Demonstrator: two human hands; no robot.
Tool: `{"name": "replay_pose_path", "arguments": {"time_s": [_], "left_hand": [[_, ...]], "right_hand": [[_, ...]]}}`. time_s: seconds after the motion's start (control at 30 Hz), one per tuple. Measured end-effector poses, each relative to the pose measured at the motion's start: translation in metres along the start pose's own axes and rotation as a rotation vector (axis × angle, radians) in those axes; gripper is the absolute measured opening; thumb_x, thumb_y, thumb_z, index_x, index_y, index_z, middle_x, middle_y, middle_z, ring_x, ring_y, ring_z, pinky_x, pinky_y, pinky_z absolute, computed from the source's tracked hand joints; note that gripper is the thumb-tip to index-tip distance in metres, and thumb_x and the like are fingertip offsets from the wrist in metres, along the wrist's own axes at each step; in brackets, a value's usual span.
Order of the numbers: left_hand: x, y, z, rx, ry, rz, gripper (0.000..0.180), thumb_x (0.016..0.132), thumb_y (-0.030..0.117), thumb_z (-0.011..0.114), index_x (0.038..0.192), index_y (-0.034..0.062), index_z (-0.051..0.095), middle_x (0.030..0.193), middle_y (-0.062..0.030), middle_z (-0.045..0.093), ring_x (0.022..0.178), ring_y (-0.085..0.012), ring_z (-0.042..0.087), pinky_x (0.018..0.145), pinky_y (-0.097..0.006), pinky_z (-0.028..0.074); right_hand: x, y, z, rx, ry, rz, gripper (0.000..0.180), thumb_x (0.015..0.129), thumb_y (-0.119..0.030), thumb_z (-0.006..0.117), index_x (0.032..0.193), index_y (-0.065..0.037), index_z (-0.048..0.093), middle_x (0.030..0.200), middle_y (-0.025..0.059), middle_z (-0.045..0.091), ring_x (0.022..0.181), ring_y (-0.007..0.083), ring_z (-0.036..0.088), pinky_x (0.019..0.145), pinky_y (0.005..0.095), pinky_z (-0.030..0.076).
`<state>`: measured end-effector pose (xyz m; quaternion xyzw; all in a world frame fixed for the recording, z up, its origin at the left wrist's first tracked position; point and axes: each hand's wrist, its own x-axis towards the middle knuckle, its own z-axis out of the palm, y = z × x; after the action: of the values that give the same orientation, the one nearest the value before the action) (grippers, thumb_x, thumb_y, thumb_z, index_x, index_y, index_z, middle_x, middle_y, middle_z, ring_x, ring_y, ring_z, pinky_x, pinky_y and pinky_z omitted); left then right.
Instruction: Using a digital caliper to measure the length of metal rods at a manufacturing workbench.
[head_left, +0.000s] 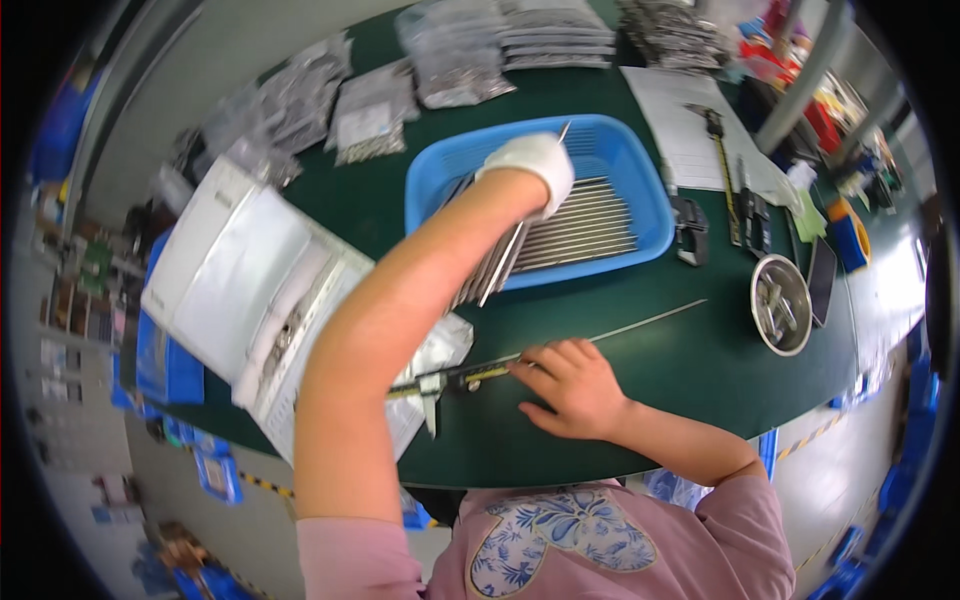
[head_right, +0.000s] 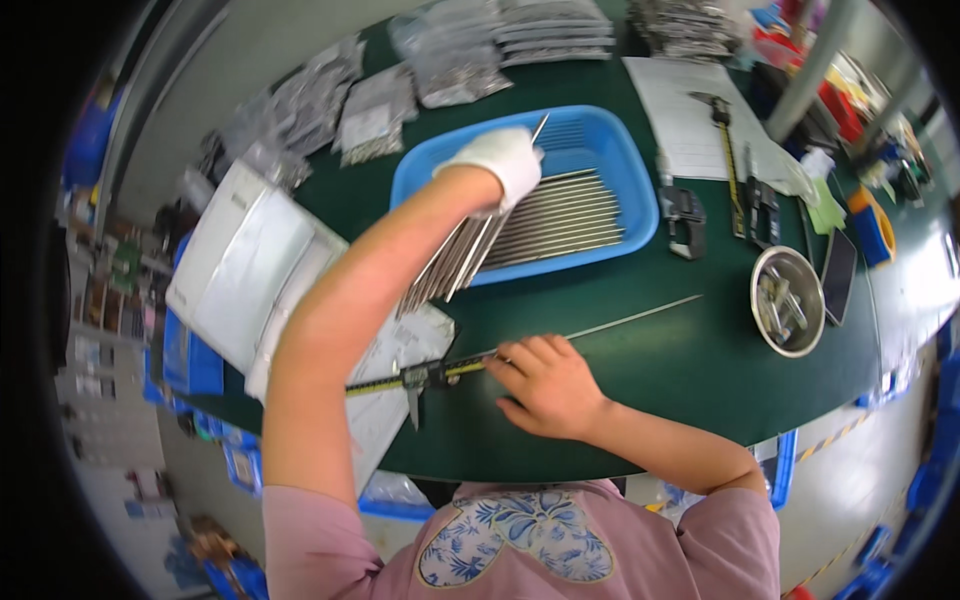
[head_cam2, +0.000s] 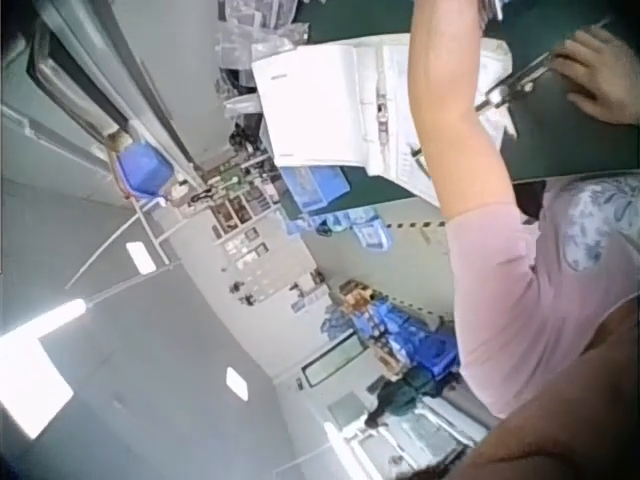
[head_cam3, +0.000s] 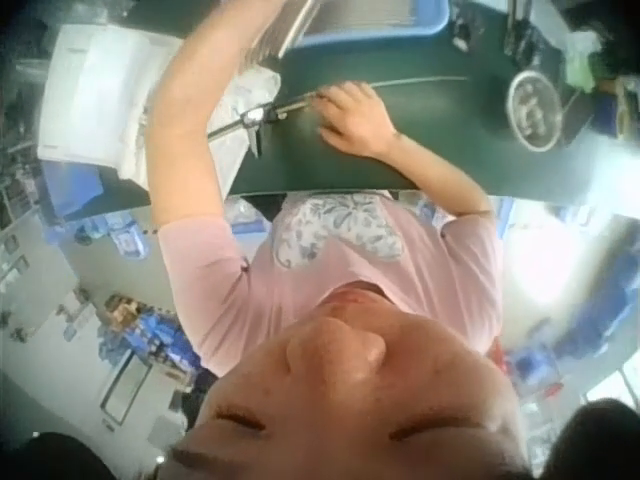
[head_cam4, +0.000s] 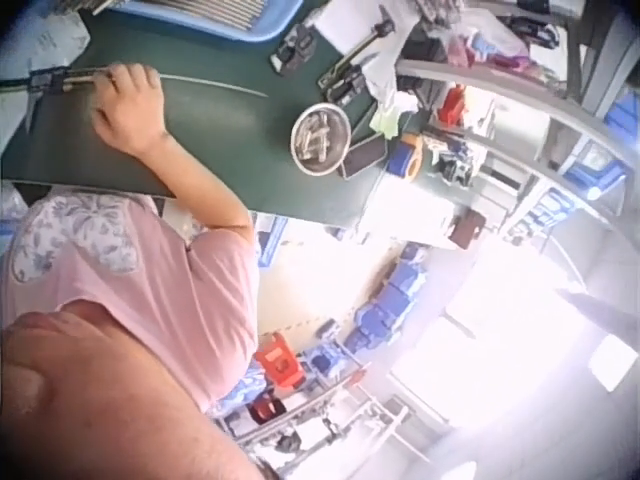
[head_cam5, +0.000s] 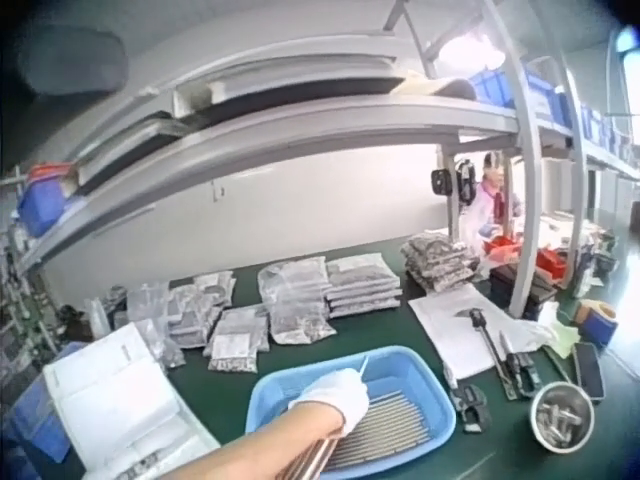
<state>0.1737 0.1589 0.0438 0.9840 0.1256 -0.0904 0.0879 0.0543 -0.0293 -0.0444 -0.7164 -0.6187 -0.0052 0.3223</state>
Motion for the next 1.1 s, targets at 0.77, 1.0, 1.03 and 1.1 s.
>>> {"name": "replay_pose_path", "arguments": {"time_s": [0.77,1.0,1.03,1.1], "left_hand": [[-0.396,-0.115,0.115,-1.805,1.186,-0.779,0.015,0.094,0.016,0.042,0.104,0.0043,0.042,0.106,-0.0211,0.055,0.095,-0.0323,0.06,0.079,-0.036,0.054],[-0.41,-0.12,0.135,-1.791,1.277,-0.796,0.031,0.094,0.025,0.046,0.115,0.0023,0.043,0.104,-0.0179,0.054,0.097,-0.0322,0.059,0.084,-0.042,0.051],[-0.408,-0.119,0.138,-1.752,1.331,-0.853,0.033,0.094,0.025,0.047,0.119,0.0027,0.042,0.103,-0.0163,0.055,0.097,-0.0322,0.059,0.083,-0.042,0.051],[-0.401,-0.115,0.14,-1.774,1.361,-0.881,0.035,0.094,0.023,0.047,0.122,0.0035,0.039,0.102,-0.0148,0.055,0.095,-0.0318,0.06,0.081,-0.041,0.052]], "right_hand": [[0.078,-0.037,-0.011,-0.082,-0.529,0.123,0.031,0.079,-0.032,0.062,0.092,-0.004,0.056,0.071,0.0117,0.061,0.068,0.0322,0.06,0.059,0.0421,0.046],[0.066,-0.041,-0.021,-0.033,-0.418,0.187,0.03,0.077,-0.031,0.066,0.092,-0.005,0.06,0.074,0.0106,0.061,0.063,0.0286,0.059,0.054,0.0382,0.045],[0.066,-0.042,-0.026,-0.026,-0.372,0.181,0.03,0.076,-0.029,0.067,0.093,-0.005,0.06,0.075,0.0106,0.061,0.061,0.0275,0.059,0.052,0.0372,0.045],[0.066,-0.043,-0.029,0.021,-0.265,0.09,0.032,0.075,-0.024,0.069,0.098,-0.003,0.059,0.076,0.0108,0.06,0.056,0.0251,0.057,0.05,0.0347,0.044]]}}
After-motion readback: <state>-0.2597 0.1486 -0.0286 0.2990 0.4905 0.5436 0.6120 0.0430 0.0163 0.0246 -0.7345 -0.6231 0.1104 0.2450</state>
